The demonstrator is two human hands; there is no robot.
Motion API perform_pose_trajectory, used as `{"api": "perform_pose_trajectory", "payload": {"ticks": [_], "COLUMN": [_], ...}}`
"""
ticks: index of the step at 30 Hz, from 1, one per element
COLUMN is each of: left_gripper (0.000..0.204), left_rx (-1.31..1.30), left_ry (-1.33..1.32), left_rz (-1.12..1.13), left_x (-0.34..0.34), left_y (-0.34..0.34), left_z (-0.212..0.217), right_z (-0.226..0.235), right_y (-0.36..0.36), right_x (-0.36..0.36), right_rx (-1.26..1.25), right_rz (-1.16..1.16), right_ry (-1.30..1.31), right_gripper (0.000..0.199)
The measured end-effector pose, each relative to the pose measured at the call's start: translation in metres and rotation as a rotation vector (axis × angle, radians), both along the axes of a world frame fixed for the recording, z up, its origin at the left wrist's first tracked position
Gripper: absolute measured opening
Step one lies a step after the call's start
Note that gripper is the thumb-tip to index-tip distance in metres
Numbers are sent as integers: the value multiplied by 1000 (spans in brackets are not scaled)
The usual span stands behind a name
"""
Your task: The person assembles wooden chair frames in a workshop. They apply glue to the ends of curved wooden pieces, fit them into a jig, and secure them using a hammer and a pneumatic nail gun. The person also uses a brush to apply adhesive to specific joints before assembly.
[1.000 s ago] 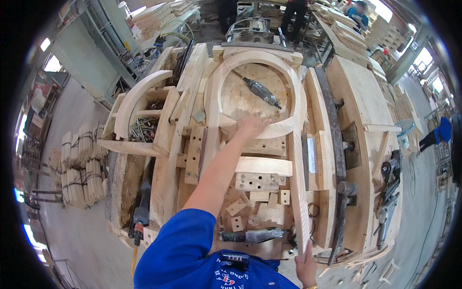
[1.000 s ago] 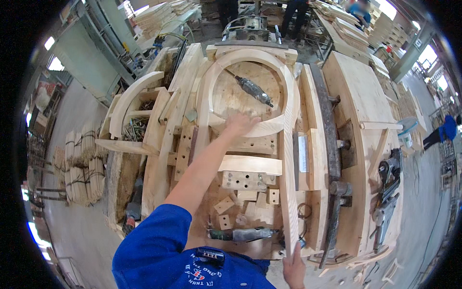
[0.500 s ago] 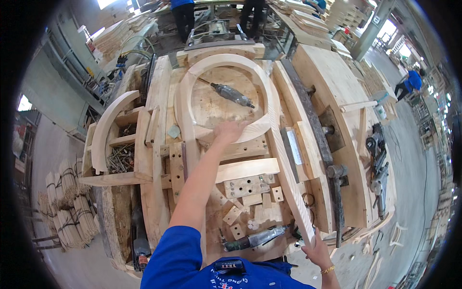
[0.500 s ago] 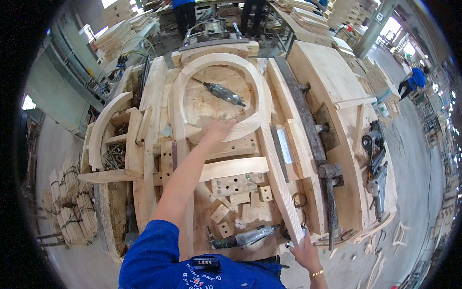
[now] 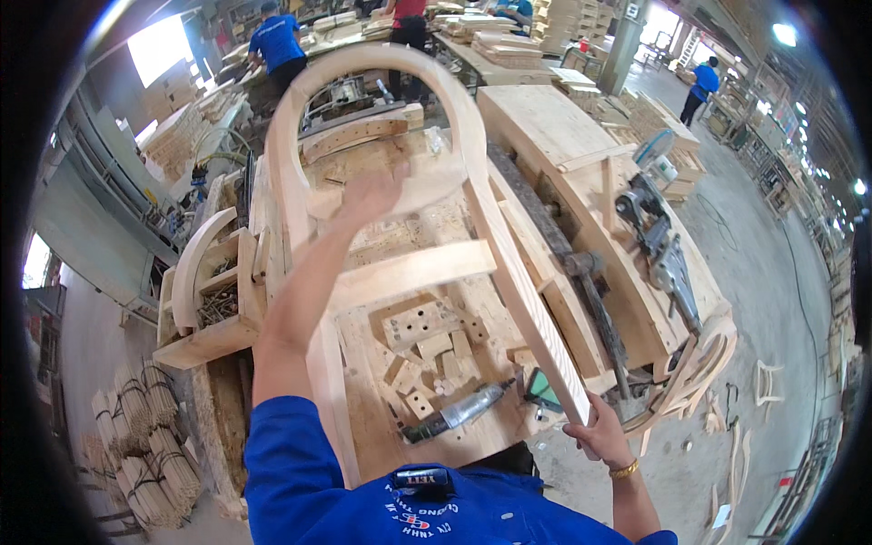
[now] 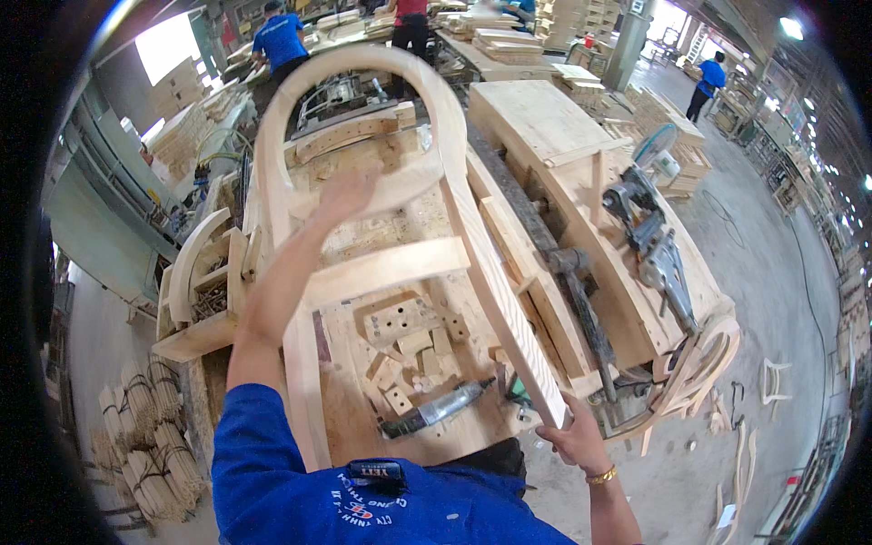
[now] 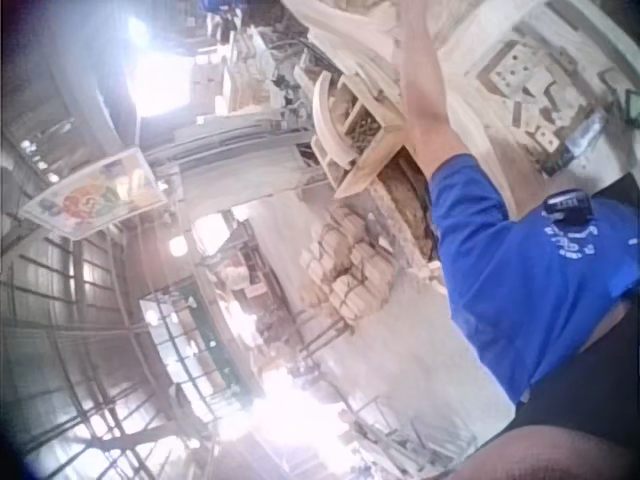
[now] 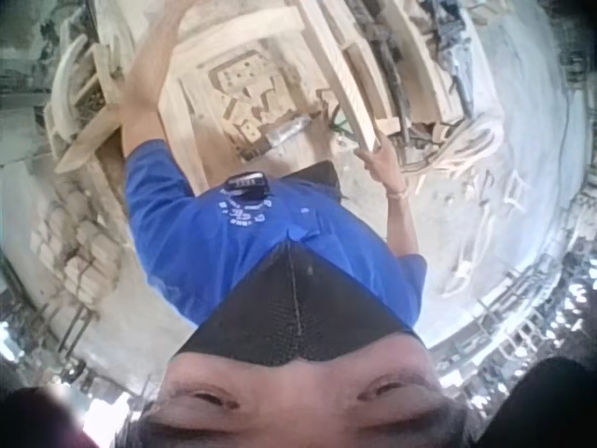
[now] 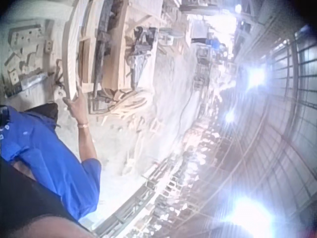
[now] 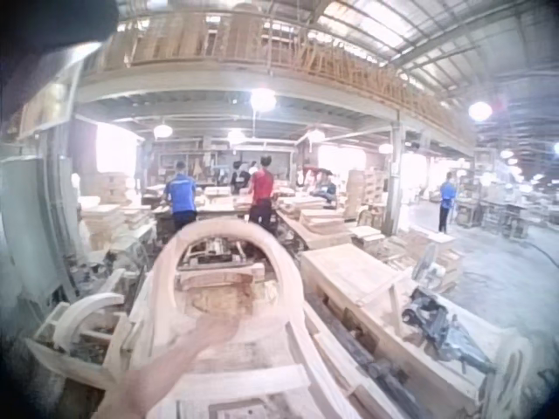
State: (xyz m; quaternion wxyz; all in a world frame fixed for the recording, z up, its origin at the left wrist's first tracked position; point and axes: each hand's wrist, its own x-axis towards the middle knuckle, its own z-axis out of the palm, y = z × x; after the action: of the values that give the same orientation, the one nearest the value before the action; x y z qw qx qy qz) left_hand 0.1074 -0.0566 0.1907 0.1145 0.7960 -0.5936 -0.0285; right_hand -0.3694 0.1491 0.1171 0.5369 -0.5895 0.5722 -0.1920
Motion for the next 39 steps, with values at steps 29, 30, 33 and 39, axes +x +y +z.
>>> {"api": "perform_pose_trajectory", "payload": {"ticks": [29,30,33,39], "left_gripper": [63,63,66,81], "left_rx": [-1227,-1195,-1073,-768], "left_ry": [463,643,954,1400], "left_rz": [-537,-562,-836,-1220], "left_x": [-396,-387,-356,-348], "left_y": [327,326,341,340], "left_z": [227,207,176,114], "right_z": [237,265,341,341], "right_y": [-36,-62,-79,41], "right_x": [-61,-103,-198,-268], "right_rx": [-1380,-1408,-1159,-1117], "right_rz": [72,-65,-115,-122], "right_ry": [-669,-716,-871,-942], "right_gripper": [46,47,62,51]}}
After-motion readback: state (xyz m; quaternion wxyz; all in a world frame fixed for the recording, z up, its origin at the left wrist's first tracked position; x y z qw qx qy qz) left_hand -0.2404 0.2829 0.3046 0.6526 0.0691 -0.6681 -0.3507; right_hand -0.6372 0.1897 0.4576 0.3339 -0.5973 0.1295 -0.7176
